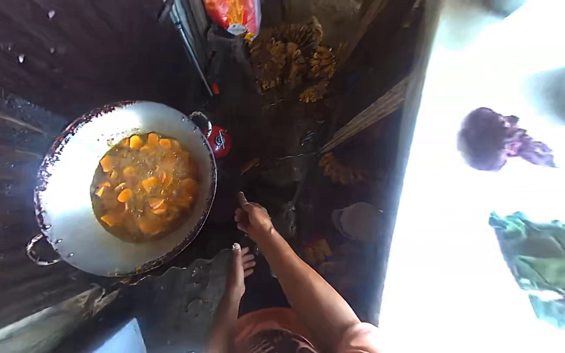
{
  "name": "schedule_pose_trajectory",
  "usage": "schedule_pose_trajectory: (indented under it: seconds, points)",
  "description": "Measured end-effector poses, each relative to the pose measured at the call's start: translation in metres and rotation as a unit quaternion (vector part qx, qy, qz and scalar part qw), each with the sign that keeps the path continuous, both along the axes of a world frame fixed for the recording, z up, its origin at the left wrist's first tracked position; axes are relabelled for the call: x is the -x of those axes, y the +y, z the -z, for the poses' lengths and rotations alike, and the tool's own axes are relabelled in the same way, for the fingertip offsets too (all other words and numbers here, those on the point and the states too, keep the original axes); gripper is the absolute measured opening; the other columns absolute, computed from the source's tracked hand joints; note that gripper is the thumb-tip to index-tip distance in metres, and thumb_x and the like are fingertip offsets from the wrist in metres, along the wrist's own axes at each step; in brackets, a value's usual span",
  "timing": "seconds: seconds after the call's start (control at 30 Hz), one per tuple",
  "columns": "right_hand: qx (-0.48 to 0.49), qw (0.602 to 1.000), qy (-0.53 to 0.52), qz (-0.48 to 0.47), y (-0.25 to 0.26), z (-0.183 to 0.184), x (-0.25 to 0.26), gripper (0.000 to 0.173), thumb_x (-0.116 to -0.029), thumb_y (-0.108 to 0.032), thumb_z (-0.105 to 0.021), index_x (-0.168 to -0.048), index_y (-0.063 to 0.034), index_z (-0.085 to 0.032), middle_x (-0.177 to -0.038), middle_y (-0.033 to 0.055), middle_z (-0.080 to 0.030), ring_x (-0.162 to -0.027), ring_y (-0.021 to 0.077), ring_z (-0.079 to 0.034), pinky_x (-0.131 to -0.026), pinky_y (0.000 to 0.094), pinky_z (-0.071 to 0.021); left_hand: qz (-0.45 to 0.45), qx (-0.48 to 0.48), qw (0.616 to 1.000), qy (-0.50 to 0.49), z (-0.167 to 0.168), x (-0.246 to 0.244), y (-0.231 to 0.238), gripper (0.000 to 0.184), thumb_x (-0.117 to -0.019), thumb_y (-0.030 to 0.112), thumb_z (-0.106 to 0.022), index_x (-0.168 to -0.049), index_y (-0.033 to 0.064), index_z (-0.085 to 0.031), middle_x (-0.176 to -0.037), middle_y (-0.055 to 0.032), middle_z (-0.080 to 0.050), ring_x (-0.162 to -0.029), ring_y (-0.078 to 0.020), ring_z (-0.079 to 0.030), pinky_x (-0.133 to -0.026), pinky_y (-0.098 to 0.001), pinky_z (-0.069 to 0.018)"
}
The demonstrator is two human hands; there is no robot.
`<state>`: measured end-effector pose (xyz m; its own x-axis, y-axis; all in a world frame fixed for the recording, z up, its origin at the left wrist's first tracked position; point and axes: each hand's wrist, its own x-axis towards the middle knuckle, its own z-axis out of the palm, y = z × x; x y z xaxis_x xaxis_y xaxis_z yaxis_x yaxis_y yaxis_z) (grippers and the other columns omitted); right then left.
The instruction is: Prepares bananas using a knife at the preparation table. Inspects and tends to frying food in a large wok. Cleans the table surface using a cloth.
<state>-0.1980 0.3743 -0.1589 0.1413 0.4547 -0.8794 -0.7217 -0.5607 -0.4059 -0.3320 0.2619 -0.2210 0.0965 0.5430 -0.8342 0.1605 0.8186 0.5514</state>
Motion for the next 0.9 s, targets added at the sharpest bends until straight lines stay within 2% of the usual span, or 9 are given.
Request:
schedule_pose_trajectory:
  seconds: [0.13,0.27,0.37,0.5,0.57,0.67,0.77,0.83,0.9]
  points:
    - [-0.181,0.983,-0.038,0.001,-0.069,-0.073,-0.041,0.040,-0.1101,-0.021,-0.043,-0.146,-0.0053,-0.047,-0.107,0.0131,-0.070,-0.075,0.0187,-0.068,-0.062,0.0315,-0.0566,-0.019,0.004,0.999,0.028,-0.014,-0.009,0.017,0.082,-0.1060,0.066,-0.017,-0.146,0.0019,-0.049,-0.130,-0.0239,-0.064,-0.112,-0.0365,-0.066,-0.092,-0.0543,-0.0538]
    - [-0.353,0.922,-0.147,-0.051,-0.175,-0.113,-0.070,0.055,-0.1054,-0.029,-0.049,-0.154,-0.0074,-0.039,-0.115,0.0140,-0.070,-0.088,0.0227,-0.069,-0.072,0.0368,-0.0587,0.072,-0.017,0.997,0.034,-0.021,-0.022,0.015,0.074,-0.1085,0.060,-0.024,-0.148,0.0017,-0.047,-0.135,-0.0240,-0.061,-0.117,-0.0368,-0.064,-0.096,-0.0544,-0.0514]
    - [-0.351,0.914,-0.193,-0.070,-0.232,-0.130,-0.082,0.066,-0.1011,-0.036,-0.057,-0.157,-0.0090,-0.035,-0.102,0.0119,-0.069,-0.077,0.0190,-0.067,-0.067,0.0350,-0.0576,0.169,-0.033,0.984,0.041,-0.035,-0.054,0.005,0.066,-0.1104,0.053,-0.030,-0.143,-0.0008,-0.051,-0.129,-0.0240,-0.064,-0.110,-0.0356,-0.065,-0.093,-0.0537,-0.0523]
    - [-0.257,0.917,-0.307,0.002,-0.282,-0.153,-0.097,0.042,-0.1045,-0.027,-0.056,-0.141,-0.0059,-0.054,-0.086,0.0066,-0.066,-0.066,0.0140,-0.062,-0.061,0.0311,-0.0540,0.291,-0.114,0.950,0.008,-0.067,-0.123,-0.021,0.050,-0.1111,0.038,-0.043,-0.136,-0.0040,-0.055,-0.118,-0.0252,-0.067,-0.100,-0.0340,-0.069,-0.086,-0.0515,-0.0570]
    - [-0.255,0.890,-0.370,0.074,-0.315,-0.159,-0.095,0.041,-0.1046,-0.025,-0.054,-0.141,-0.0043,-0.053,-0.091,0.0065,-0.068,-0.070,0.0138,-0.064,-0.064,0.0314,-0.0559,0.335,-0.226,0.914,-0.018,-0.089,-0.155,-0.035,0.041,-0.1097,0.027,-0.050,-0.132,-0.0061,-0.059,-0.118,-0.0250,-0.066,-0.102,-0.0308,-0.067,-0.089,-0.0485,-0.0572]
    - [-0.238,0.819,-0.491,0.178,-0.376,-0.155,-0.087,0.040,-0.1029,-0.019,-0.053,-0.138,0.0009,-0.052,-0.101,0.0087,-0.070,-0.071,0.0134,-0.065,-0.064,0.0312,-0.0572,0.376,-0.410,0.829,-0.054,-0.122,-0.194,-0.052,0.043,-0.1063,0.016,-0.052,-0.141,-0.0093,-0.051,-0.138,-0.0293,-0.057,-0.125,-0.0341,-0.060,-0.107,-0.0469,-0.0489]
    - [-0.130,0.768,-0.558,0.287,-0.441,-0.144,-0.076,0.037,-0.0986,-0.016,-0.055,-0.130,0.0034,-0.056,-0.092,0.0063,-0.068,-0.064,0.0106,-0.062,-0.057,0.0277,-0.0548,0.387,-0.553,0.732,-0.089,-0.144,-0.230,-0.069,0.043,-0.1018,0.013,-0.052,-0.138,-0.0092,-0.055,-0.135,-0.0300,-0.058,-0.115,-0.0332,-0.064,-0.100,-0.0424,-0.0535]
    - [-0.056,0.739,-0.559,0.371,-0.478,-0.135,-0.068,0.037,-0.0963,-0.017,-0.056,-0.126,0.0044,-0.056,-0.085,0.0047,-0.067,-0.059,0.0101,-0.059,-0.052,0.0257,-0.0522,0.412,-0.584,0.689,-0.122,-0.162,-0.260,-0.081,0.041,-0.0999,0.012,-0.054,-0.136,-0.0076,-0.058,-0.132,-0.0283,-0.060,-0.112,-0.0321,-0.065,-0.097,-0.0423,-0.0542]
    - [-0.006,0.709,-0.552,0.438,-0.506,-0.132,-0.060,0.035,-0.0954,-0.017,-0.054,-0.123,0.0041,-0.054,-0.081,0.0034,-0.065,-0.055,0.0088,-0.057,-0.049,0.0228,-0.0493,0.471,-0.580,0.652,-0.129,-0.189,-0.294,-0.093,0.042,-0.1014,0.015,-0.054,-0.139,-0.0035,-0.057,-0.137,-0.0257,-0.057,-0.118,-0.0330,-0.062,-0.101,-0.0454,-0.0524]
